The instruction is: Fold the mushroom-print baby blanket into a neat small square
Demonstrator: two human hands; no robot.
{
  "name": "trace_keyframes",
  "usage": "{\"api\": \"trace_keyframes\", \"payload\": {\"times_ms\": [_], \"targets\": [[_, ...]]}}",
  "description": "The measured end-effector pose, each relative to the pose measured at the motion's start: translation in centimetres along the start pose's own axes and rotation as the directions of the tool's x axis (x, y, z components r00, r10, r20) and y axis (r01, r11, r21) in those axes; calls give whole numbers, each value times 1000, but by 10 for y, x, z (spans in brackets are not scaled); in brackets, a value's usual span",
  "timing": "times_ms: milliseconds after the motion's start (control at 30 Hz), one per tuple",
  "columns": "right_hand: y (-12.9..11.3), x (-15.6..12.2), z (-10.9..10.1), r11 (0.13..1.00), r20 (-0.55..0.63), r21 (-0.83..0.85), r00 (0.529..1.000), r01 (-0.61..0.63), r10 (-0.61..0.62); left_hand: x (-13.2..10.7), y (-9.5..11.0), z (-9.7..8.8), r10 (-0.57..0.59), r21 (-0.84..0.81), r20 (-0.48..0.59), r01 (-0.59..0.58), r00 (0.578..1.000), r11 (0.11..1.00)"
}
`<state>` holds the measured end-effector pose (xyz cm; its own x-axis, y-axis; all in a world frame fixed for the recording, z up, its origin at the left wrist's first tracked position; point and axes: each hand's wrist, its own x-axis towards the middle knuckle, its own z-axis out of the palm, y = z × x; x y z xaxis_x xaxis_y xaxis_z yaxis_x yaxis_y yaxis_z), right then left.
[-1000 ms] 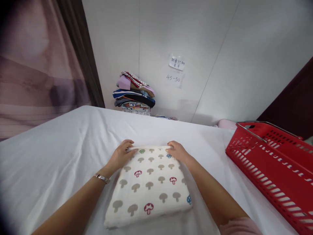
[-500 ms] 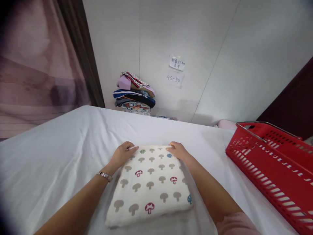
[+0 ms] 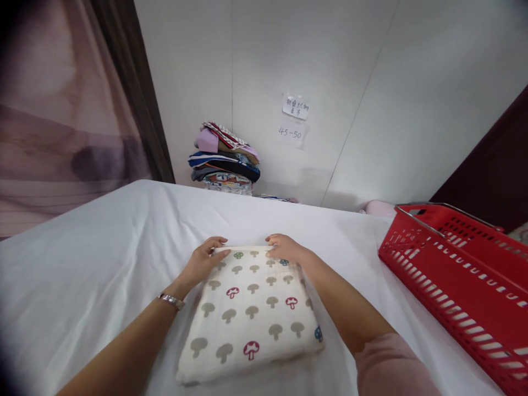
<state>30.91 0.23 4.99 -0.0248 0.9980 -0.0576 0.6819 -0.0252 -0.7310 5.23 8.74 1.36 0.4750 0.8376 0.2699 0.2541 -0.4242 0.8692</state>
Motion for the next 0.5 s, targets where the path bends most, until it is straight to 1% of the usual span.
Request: {"api": "trace_keyframes", "payload": {"times_ms": [100, 167, 233, 300, 400, 500], "targets": [[9, -4, -10, 997, 13, -75, 1000, -19, 20, 0, -1, 0, -24, 29, -13, 24, 1000, 999], [20, -10, -18, 993, -14, -108, 999, -49, 47, 0, -2, 0, -46, 71, -16, 47, 999, 996], [30, -16, -25, 993, -36, -84, 996, -88, 85, 0, -2, 0, -44, 134, -22, 47, 999, 990], [37, -21, -28, 993, -31, -25, 993, -119, 118, 0, -1, 1, -47, 223, -29, 52, 998, 973], [44, -24, -28, 990, -51, 24, 989, -140, 141, 0, 0, -1, -123, 354, -41, 129, 992, 926], [51, -23, -25, 982, -123, 11, 975, -187, 187, 1, 1, -2, -218, 397, -38, 215, 975, 892]]}}
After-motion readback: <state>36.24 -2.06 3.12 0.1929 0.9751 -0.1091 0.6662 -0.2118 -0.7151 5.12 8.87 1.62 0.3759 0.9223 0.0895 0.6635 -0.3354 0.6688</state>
